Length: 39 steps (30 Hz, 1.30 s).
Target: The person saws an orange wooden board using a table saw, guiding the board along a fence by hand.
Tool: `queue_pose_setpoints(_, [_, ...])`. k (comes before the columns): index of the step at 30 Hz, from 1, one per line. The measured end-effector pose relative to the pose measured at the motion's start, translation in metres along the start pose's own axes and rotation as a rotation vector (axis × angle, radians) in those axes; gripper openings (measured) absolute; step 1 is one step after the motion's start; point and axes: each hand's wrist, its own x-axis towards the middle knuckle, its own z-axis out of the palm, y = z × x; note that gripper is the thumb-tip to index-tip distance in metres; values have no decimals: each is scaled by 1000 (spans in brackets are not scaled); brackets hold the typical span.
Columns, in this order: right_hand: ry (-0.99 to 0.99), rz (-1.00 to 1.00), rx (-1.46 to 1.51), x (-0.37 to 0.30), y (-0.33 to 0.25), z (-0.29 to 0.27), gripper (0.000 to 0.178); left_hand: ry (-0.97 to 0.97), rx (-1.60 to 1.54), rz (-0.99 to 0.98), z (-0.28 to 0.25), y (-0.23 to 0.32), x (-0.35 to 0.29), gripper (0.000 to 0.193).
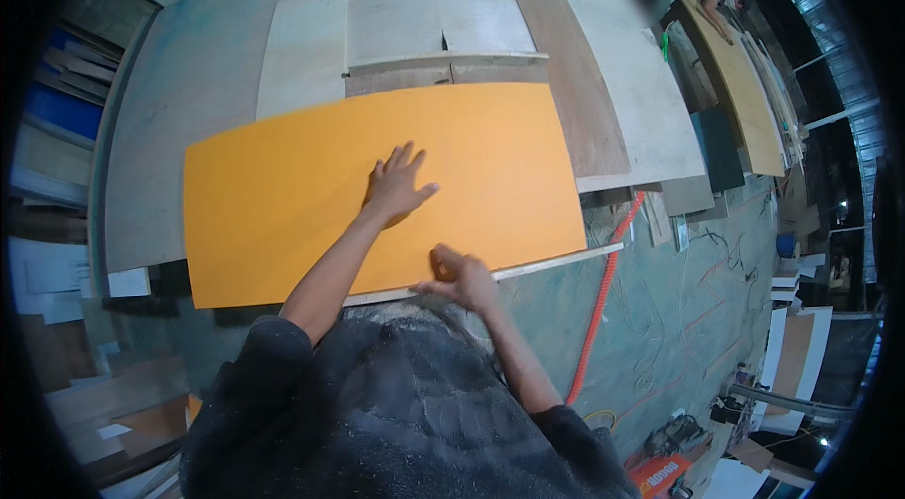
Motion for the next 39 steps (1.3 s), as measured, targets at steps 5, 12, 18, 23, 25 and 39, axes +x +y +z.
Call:
queue_pose_setpoints(5, [456, 347, -247, -6, 118, -70, 54, 664, -139, -381, 4, -99, -142, 29])
queue_pose_setpoints(12, [434, 734, -476, -10, 195, -128, 88, 608, -1071, -1596, 7, -189, -288, 38])
queue_pose_setpoints(18, [450, 705, -433, -6, 206, -123, 93, 617, -1485, -1258, 46, -208, -275, 27])
queue_pose_setpoints(23, [452, 661, -415, 11, 193, -117, 93, 624, -1444, -1217, 59, -278, -314, 40])
queue_pose_setpoints(25, [484, 647, -413, 15, 198, -113, 93, 624, -1445, -1234, 60, -276, -312, 41])
queue_pose_setpoints(39, [430, 686, -388, -2, 211, -132, 92, 561, -1463, -1166, 60, -241, -316, 46])
